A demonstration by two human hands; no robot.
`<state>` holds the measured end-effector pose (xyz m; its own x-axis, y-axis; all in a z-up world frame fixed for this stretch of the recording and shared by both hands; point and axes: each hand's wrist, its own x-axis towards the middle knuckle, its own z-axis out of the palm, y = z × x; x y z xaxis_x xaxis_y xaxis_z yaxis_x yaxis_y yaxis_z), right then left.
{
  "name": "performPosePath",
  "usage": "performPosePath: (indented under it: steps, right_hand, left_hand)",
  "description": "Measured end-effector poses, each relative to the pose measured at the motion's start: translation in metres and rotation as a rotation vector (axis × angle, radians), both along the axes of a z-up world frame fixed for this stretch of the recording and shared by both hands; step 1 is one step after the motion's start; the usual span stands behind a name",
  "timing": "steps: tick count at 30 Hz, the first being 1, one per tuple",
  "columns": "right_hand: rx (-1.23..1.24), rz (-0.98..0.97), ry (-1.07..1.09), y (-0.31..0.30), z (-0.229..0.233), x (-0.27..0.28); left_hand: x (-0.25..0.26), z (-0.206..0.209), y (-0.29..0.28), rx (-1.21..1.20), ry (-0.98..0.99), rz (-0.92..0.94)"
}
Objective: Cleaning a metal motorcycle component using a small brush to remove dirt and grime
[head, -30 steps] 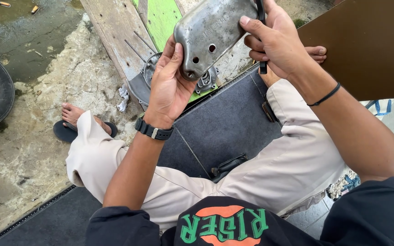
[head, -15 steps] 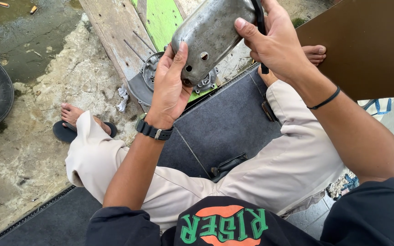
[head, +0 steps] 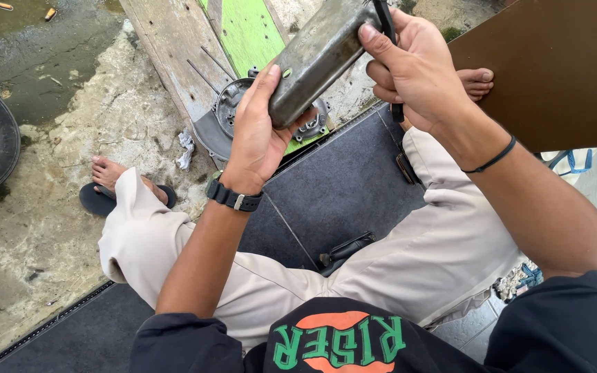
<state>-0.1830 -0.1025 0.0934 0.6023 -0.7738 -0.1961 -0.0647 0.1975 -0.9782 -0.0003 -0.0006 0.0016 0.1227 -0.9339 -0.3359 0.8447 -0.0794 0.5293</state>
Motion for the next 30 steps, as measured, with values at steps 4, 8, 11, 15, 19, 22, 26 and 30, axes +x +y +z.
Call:
performPosePath:
  steps: [4,8,11,15,19,22,26,30]
  right_hand:
    - [-0.028,0.010,-0.036,-0.001,0.001,-0.003]
    - [-0.112,0.009,0.009,0.002,0.002,-0.002]
    - [-0.213,0.035,0.119,0.007,0.003,0.001]
    - [-0.627,0.245,0.297,0.012,0.011,0.004]
    - [-0.916,0.375,0.387,0.026,0.036,0.010]
    - [-1.273,0.483,0.530,0.024,0.035,0.001]
    - [-1.529,0.600,0.706,0.028,0.034,-0.002]
    - [-1.644,0.541,0.702,0.037,0.026,0.005]
  left_hand:
    - [-0.003,-0.008,-0.002,-0.134,-0.057,-0.083]
    - [-0.007,-0.013,-0.002,-0.116,-0.065,-0.195]
    - [-0.012,0.003,-0.002,-0.087,-0.017,-0.280]
    - [-0.017,0.014,-0.001,-0.046,0.028,-0.341]
    - [-0.014,-0.004,-0.001,-0.192,0.080,-0.321]
    - [-0.011,0.012,0.001,-0.144,0.183,-0.330]
    - [-0.011,0.006,0.001,-0.054,0.220,-0.294]
    - [-0.016,-0.007,0.001,0.063,0.313,-0.142]
